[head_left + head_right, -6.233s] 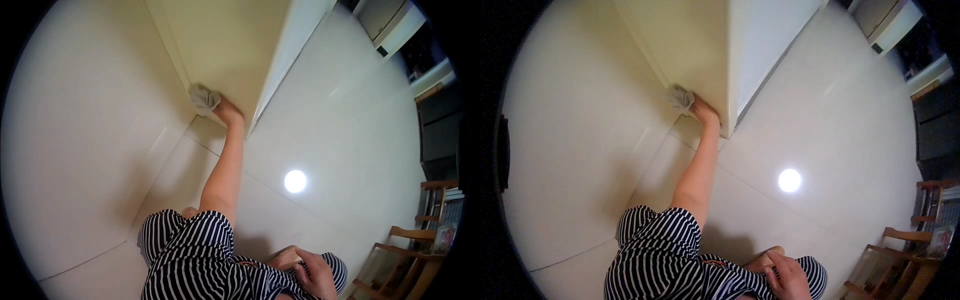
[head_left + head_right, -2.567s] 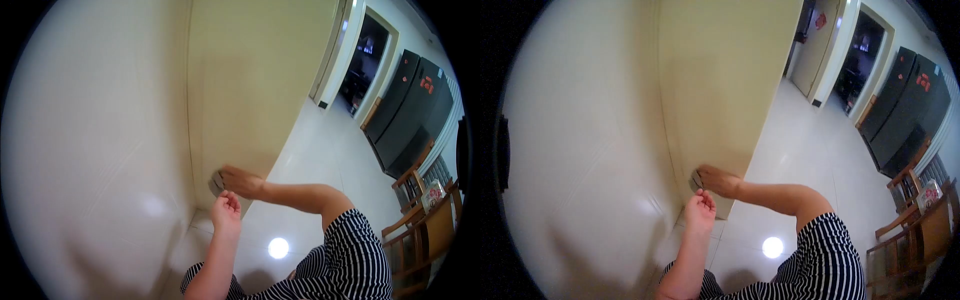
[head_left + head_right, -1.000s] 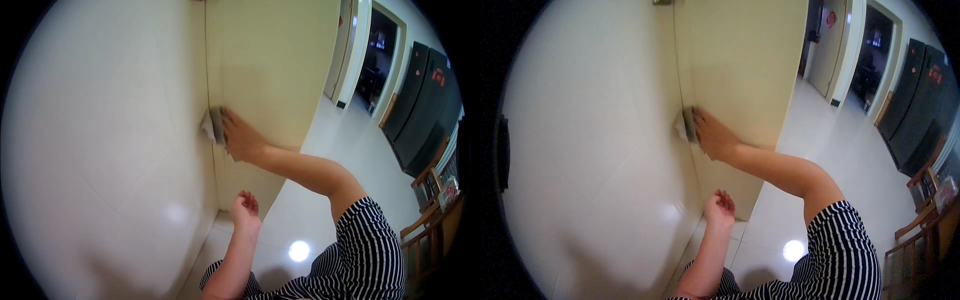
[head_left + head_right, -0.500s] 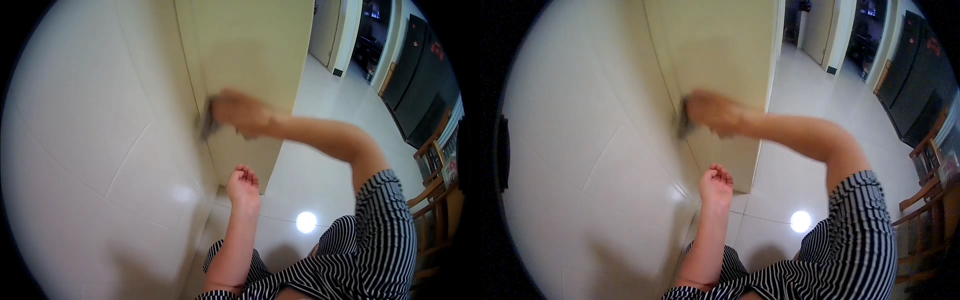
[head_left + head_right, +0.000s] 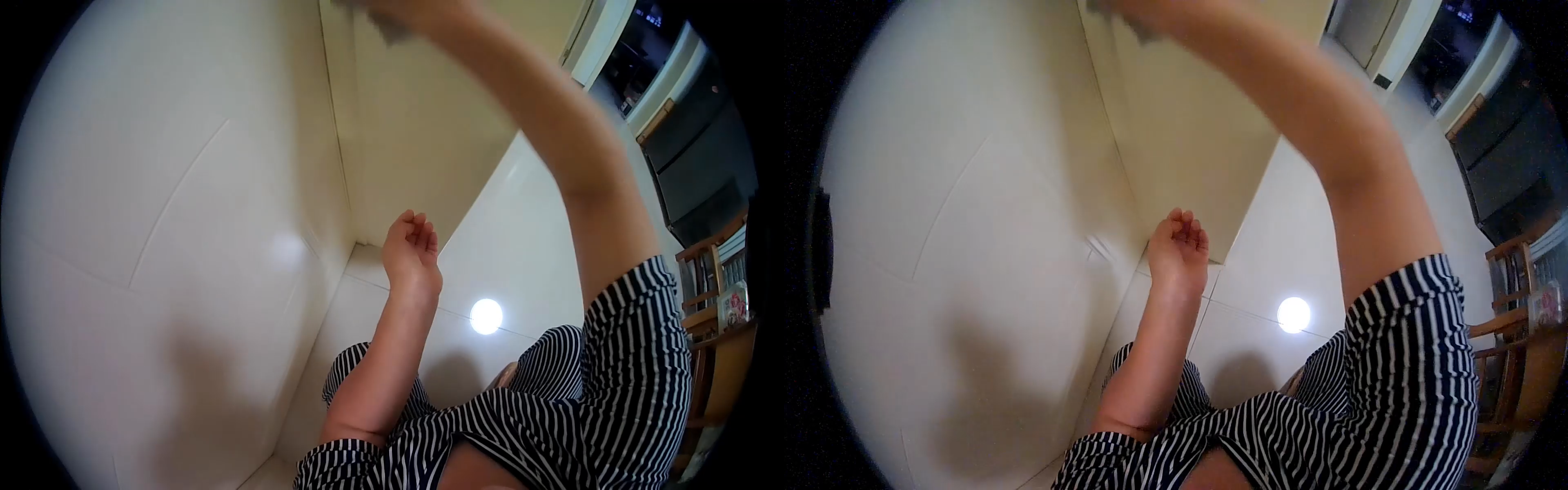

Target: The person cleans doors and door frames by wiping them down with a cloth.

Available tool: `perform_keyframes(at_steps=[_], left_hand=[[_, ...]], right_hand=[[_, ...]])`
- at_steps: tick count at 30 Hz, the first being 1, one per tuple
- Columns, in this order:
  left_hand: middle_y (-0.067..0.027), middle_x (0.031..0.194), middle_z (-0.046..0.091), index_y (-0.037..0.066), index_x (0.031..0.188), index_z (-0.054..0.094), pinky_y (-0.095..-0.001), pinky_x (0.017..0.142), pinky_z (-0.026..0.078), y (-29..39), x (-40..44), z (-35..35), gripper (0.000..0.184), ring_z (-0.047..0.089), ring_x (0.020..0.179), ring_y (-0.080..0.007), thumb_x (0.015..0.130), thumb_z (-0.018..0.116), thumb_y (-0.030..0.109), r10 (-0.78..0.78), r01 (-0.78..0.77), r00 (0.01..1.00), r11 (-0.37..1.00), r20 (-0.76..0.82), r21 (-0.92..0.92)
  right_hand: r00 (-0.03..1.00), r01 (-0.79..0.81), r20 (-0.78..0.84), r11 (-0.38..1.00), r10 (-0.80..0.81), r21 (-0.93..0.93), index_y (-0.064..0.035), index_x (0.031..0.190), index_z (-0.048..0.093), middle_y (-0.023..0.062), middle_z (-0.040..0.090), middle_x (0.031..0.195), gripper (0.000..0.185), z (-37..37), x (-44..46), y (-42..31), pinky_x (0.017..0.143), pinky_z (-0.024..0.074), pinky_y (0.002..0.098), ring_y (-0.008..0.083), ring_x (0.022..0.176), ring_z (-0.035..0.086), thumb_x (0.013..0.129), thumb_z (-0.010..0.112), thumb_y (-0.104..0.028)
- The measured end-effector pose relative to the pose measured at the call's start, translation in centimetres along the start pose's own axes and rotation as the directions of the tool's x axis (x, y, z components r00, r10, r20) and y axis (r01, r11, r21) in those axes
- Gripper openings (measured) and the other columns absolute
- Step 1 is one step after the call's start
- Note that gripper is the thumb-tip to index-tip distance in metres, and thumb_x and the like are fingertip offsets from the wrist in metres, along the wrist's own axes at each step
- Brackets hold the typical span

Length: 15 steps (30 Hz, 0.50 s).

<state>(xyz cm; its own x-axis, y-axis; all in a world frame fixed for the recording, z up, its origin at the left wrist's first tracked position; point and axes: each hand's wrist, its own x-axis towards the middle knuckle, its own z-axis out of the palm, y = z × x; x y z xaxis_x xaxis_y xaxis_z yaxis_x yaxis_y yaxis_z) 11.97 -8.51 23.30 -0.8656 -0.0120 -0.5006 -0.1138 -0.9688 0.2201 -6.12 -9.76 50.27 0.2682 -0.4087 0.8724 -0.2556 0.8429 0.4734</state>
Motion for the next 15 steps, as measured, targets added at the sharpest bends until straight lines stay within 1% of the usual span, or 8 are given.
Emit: perform_keyframes(at_steps=[1,2,3,4,6,7,12,15], left_hand=[[-0.0036,0.093,0.06,0.006,0.102,0.059,-0.0285,0.075,0.049,-0.1,-0.6,0.4,0.018,0.057,0.082,-0.0148,0.086,0.051,0.005,0.06,-0.06,0.998,0.998,-0.027,0.026],[-0.0035,0.093,0.06,0.006,0.102,0.059,-0.0285,0.075,0.049,-0.1,-1.0,0.6,0.017,0.057,0.082,-0.0149,0.087,0.051,0.005,0.119,-0.116,0.992,0.992,-0.049,0.056],[-0.0038,0.093,0.06,0.005,0.104,0.057,-0.0278,0.075,0.048,0.1,-1.4,0.9,0.017,0.056,0.081,-0.0146,0.088,0.052,0.007,0.156,-0.152,0.986,0.986,-0.062,0.068],[-0.0038,0.093,0.06,0.005,0.104,0.057,-0.0278,0.075,0.048,0.3,-1.1,0.7,0.017,0.056,0.081,-0.0146,0.088,0.052,0.007,0.156,-0.151,0.985,0.986,-0.069,0.067],[-0.0048,0.093,0.059,0.004,0.104,0.056,-0.0279,0.077,0.046,0.6,-0.7,-0.1,0.017,0.054,0.082,-0.0149,0.088,0.052,0.008,0.292,-0.291,0.956,0.955,-0.012,0.059],[-0.0048,0.093,0.059,0.004,0.104,0.056,-0.0279,0.077,0.046,0.8,-0.6,-0.3,0.017,0.054,0.082,-0.0149,0.088,0.052,0.008,0.291,-0.29,0.957,0.955,-0.018,0.06],[-0.0069,0.094,0.058,0.003,0.102,0.056,-0.0296,0.079,0.045,1.2,-1.4,-0.1,0.015,0.053,0.084,-0.0164,0.088,0.052,0.009,0.389,-0.388,0.921,0.92,0.008,0.051],[-0.0073,0.095,0.059,0.003,0.103,0.055,-0.0298,0.08,0.045,0.7,-2.5,1.6,0.017,0.053,0.083,-0.0167,0.088,0.052,0.008,0.302,-0.302,0.953,0.949,0.014,0.09]], right_hand=[[0.995,-0.003,-0.096,0.994,0.014,0.113,0.0053,0.137,0.044,0.0158,0.044,0.146,0.043,-0.5,-2.2,-1.7,0.119,0.0235,0.0466,0.0281,0.142,0.033,0.102,0.042,-0.019],[0.953,0.162,0.277,0.979,-0.124,-0.121,0.0008,0.139,0.044,0.0141,0.043,0.147,0.051,-3.8,-4.0,-3.5,0.119,0.0201,0.0506,0.0279,0.143,0.031,0.099,0.049,-0.03],[0.766,0.392,0.625,0.88,-0.149,-0.27,-0.0037,0.141,0.044,0.0125,0.043,0.148,0.059,-5.8,-5.8,-4.7,0.12,0.0166,0.0546,0.0276,0.144,0.029,0.096,0.056,-0.04],[0.763,0.392,0.629,0.882,-0.151,-0.263,-0.0037,0.141,0.044,0.0125,0.043,0.148,0.059,-5.5,-8.8,-5.4,0.12,0.0166,0.0546,0.0276,0.144,0.029,0.096,0.056,-0.04],[0.867,0.269,0.418,0.961,-0.272,0.067,-0.0061,0.119,0.062,0.0096,0.063,0.119,0.035,-5.1,-15.9,-7.5,0.109,0.0379,0.0471,0.0289,0.116,0.056,0.086,0.055,-0.017],[0.824,0.281,0.474,0.95,-0.31,0.134,-0.0043,0.12,0.062,0.0111,0.062,0.121,0.037,-5.7,-18.4,-8.6,0.11,0.0359,0.048,0.03,0.118,0.054,0.087,0.055,-0.019],[0.44,0.355,0.687,0.815,-0.578,0.458,-0.006,0.126,0.058,0.011,0.057,0.128,0.041,-9.1,-28.2,-12.9,0.114,0.0303,0.049,0.0282,0.125,0.048,0.089,0.054,-0.022],[0.229,0.305,0.716,0.747,-0.66,0.591,-0.0085,0.13,0.055,0.0097,0.054,0.133,0.043,-10.8,-30.5,-12.7,0.115,0.0276,0.0491,0.026,0.129,0.045,0.089,0.053,-0.023]])
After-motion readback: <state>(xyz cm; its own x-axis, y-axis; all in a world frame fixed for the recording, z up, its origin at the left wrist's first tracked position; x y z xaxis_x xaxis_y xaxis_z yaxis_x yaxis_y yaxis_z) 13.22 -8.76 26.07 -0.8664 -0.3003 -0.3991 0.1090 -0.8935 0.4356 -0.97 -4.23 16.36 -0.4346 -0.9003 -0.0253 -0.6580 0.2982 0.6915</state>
